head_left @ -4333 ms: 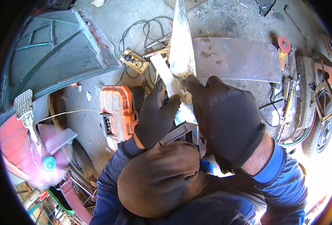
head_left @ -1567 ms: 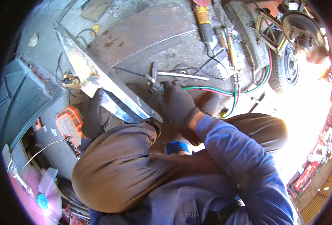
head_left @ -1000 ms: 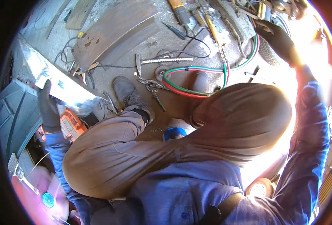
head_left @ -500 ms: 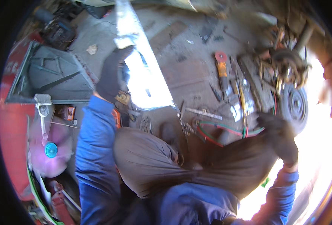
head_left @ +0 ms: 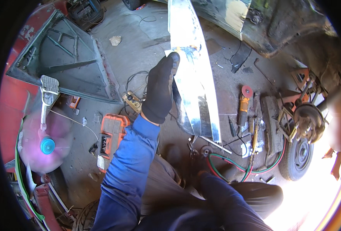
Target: The person sits on the floor and uses an angle grinder to smooth the edges of a metal sheet. They then use pliers to bend a small tab on the sheet and a marker to make a mark.
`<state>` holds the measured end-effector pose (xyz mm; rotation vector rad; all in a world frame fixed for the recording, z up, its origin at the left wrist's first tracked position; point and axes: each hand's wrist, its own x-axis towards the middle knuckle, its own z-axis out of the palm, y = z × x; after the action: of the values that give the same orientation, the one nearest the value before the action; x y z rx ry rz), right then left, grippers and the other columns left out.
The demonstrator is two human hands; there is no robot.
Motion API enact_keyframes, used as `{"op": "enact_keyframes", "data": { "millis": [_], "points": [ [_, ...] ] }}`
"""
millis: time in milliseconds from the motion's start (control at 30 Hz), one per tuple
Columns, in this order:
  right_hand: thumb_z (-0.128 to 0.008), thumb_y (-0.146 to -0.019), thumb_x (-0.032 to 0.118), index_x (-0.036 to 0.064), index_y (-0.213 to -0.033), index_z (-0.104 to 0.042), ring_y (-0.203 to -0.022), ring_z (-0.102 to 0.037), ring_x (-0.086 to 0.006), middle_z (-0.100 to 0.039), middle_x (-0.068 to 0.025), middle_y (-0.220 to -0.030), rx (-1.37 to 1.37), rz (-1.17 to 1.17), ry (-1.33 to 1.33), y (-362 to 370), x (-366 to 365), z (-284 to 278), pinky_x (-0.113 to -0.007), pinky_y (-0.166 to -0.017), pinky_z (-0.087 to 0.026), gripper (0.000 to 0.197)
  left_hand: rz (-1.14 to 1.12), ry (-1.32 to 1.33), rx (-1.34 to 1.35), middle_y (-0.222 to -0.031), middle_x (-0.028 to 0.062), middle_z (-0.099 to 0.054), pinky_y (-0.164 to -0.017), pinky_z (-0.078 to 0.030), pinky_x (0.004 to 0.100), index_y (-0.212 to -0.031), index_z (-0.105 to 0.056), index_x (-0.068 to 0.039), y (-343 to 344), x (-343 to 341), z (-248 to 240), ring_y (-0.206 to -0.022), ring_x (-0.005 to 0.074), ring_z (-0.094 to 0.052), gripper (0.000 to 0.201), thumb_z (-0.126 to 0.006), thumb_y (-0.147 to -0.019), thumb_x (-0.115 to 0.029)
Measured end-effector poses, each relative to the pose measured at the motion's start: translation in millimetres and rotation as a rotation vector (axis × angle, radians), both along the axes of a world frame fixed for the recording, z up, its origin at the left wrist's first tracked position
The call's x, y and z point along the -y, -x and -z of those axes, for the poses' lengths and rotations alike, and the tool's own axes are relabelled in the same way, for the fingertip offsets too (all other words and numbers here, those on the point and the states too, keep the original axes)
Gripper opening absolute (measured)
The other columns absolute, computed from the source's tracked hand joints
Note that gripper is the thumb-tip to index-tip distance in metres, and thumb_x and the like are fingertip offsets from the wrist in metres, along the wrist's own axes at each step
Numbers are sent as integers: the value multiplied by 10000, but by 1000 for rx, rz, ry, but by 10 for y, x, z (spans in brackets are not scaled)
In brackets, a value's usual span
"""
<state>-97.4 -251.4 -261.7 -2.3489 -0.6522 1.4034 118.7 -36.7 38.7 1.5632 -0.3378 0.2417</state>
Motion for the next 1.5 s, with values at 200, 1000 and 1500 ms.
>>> {"op": "enact_keyframes", "data": {
  "millis": [200,1000,1500],
  "points": [
    [-719,-978,263,-45,-1347,-673,-1048,-737,-317,-762,-200,-1234,-99,107,11,109,7,216,-410,-958,-590,483,-158,-252,442,-1129,196,-716,-874,-576,404,-1293,-628,60,-40,75,-72,-978,309,-734,377,-411,-1207,-236],
    [-700,-1075,288,-8,-1545,-540,-1185,-656,-183,-714,-101,-1313,-407,774,-511,222,476,-385,-337,-1046,-536,578,-115,-113,136,-1099,196,-755,-894,-549,398,-1324,-673,56,-47,-31,-66,-985,270,-729,488,-509,-1167,-376],
    [-765,-977,83,38,-1589,-485,-1120,-646,-192,-674,-91,-1238,-381,778,-594,308,1346,-3539,-370,-1001,-544,674,-28,-248,205,-1252,247,-753,-1016,-578,407,-1382,-661,28,-54,-54,685,-1129,357,-749,315,-527,-1135,-113]
  ]
}}
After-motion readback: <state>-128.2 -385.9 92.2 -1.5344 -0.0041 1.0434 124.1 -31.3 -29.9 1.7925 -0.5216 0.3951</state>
